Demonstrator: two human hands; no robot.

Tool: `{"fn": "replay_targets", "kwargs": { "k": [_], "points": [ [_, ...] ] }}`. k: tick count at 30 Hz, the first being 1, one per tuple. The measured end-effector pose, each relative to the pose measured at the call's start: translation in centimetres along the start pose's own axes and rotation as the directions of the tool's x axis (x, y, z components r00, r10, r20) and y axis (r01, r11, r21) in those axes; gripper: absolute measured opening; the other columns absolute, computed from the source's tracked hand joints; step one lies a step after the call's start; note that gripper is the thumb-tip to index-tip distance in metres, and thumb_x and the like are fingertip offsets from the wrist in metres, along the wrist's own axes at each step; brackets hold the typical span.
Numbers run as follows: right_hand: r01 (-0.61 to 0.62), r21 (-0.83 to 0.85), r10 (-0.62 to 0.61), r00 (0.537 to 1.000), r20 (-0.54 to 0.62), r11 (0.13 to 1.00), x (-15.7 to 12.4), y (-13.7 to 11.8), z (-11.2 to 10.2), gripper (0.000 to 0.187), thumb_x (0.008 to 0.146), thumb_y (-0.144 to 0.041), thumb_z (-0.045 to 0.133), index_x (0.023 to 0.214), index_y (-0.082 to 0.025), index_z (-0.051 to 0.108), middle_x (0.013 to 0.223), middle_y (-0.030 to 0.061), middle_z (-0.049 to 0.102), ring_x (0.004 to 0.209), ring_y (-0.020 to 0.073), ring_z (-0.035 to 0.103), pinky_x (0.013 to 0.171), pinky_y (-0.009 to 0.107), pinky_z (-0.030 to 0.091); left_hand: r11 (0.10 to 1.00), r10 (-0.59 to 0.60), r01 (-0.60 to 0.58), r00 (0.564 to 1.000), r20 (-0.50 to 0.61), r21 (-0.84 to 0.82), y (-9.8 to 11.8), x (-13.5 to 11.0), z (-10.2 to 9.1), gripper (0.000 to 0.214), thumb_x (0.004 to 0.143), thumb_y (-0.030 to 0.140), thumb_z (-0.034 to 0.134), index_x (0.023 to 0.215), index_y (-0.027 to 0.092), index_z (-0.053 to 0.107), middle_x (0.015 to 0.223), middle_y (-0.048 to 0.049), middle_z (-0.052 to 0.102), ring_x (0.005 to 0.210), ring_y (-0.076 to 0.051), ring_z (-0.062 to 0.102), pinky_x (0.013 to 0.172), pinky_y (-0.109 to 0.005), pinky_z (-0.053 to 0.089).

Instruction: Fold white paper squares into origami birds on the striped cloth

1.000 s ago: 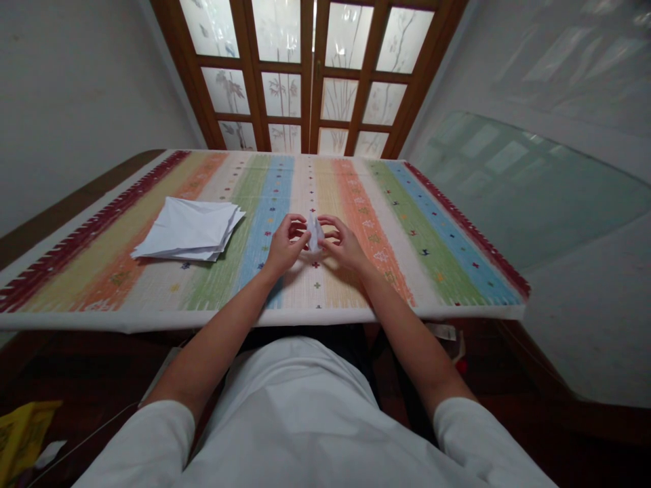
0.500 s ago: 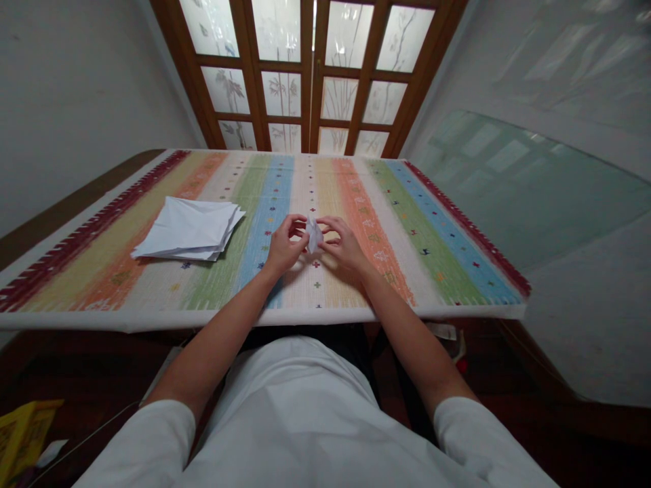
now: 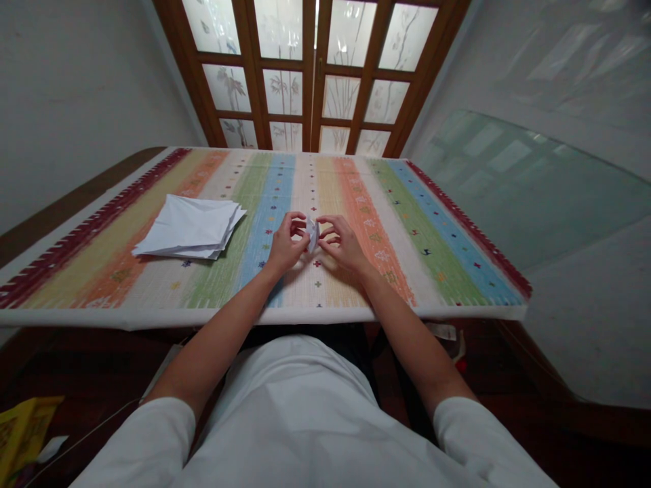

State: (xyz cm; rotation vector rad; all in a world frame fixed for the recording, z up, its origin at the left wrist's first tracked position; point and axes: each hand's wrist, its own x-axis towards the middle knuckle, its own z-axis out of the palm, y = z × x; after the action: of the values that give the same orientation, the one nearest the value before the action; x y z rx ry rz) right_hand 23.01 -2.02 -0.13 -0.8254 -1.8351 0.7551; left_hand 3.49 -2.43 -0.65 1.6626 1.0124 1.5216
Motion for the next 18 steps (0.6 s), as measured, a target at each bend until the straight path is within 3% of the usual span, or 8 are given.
{"fn": "replay_targets", "kwargs": {
  "k": [4, 7, 10, 13, 15, 18],
  "points": [
    [0.003, -0.007, -0.004, 0.998, -0.062, 1.000, 0.0, -0.6, -0.2, 0.037, 0.093, -0.060, 0.076, 0.105, -0.026, 0.068, 0.125, 0.0096, 0.064, 0.101, 0.0217, 0.067, 0.070, 0.029, 0.061, 1.000, 0.011, -0.012, 1.000, 0.006, 0.027, 0.0, 0.0, 0.1, 0.041, 0.085, 0.016, 0.072, 0.121, 0.026, 0.057, 0.103, -0.0029, 0.071, 0.076, -0.013, 0.069, 0.052, -0.016, 0.051],
    [-0.012, -0.001, 0.012, 0.999, -0.046, 1.000, -0.1, -1.0, -0.4, 0.050, 0.093, -0.072, 0.070, 0.086, -0.023, 0.069, 0.100, 0.0079, 0.070, 0.091, 0.0218, 0.067, 0.072, 0.031, 0.059, 1.000, 0.017, -0.017, 0.999, -0.028, 0.021, -0.1, 0.1, 0.0, 0.043, 0.085, 0.016, 0.071, 0.124, 0.026, 0.055, 0.102, -0.0030, 0.070, 0.077, -0.014, 0.069, 0.052, -0.017, 0.052],
    [-0.062, 0.081, 0.058, 0.997, 0.055, 0.995, -0.2, -1.1, -0.2, 0.066, 0.094, -0.084, 0.060, 0.077, -0.021, 0.070, 0.081, 0.0065, 0.071, 0.079, 0.0208, 0.068, 0.077, 0.035, 0.058, 1.000, 0.029, -0.029, 0.996, -0.084, 0.005, -0.2, 0.2, -0.1, 0.045, 0.086, 0.017, 0.072, 0.126, 0.028, 0.053, 0.104, -0.0032, 0.070, 0.078, -0.014, 0.069, 0.053, -0.017, 0.053],
    [-0.186, 0.240, 0.151, 0.976, 0.156, 0.953, -0.3, -0.8, 0.3, 0.073, 0.095, -0.090, 0.046, 0.081, -0.022, 0.068, 0.079, 0.0063, 0.071, 0.073, 0.0202, 0.069, 0.072, 0.035, 0.058, 0.999, 0.041, -0.043, 0.992, -0.116, -0.009, -0.1, 0.2, -0.3, 0.046, 0.087, 0.018, 0.073, 0.127, 0.028, 0.053, 0.105, -0.0034, 0.069, 0.080, -0.015, 0.069, 0.053, -0.017, 0.053],
    [-0.239, 0.280, 0.208, 0.969, 0.134, 0.930, -0.2, -0.6, 0.6, 0.062, 0.092, -0.086, 0.059, 0.095, -0.024, 0.067, 0.079, 0.0022, 0.068, 0.067, 0.0181, 0.066, 0.064, 0.031, 0.056, 0.999, 0.039, -0.042, 0.994, -0.103, -0.018, 0.1, 0.2, -0.4, 0.045, 0.088, 0.020, 0.074, 0.127, 0.028, 0.053, 0.105, -0.0033, 0.070, 0.083, -0.015, 0.070, 0.053, -0.017, 0.053],
    [-0.212, 0.247, 0.213, 0.977, 0.020, 0.946, 0.1, -0.5, 0.6, 0.052, 0.083, -0.071, 0.081, 0.108, -0.028, 0.065, 0.082, -0.0022, 0.062, 0.068, 0.0157, 0.060, 0.059, 0.026, 0.050, 0.999, 0.019, -0.021, 0.999, -0.047, -0.041, 0.3, 0.0, -0.4, 0.043, 0.088, 0.023, 0.076, 0.124, 0.027, 0.054, 0.101, -0.0027, 0.071, 0.089, -0.016, 0.072, 0.057, -0.017, 0.054]
  ]
}}
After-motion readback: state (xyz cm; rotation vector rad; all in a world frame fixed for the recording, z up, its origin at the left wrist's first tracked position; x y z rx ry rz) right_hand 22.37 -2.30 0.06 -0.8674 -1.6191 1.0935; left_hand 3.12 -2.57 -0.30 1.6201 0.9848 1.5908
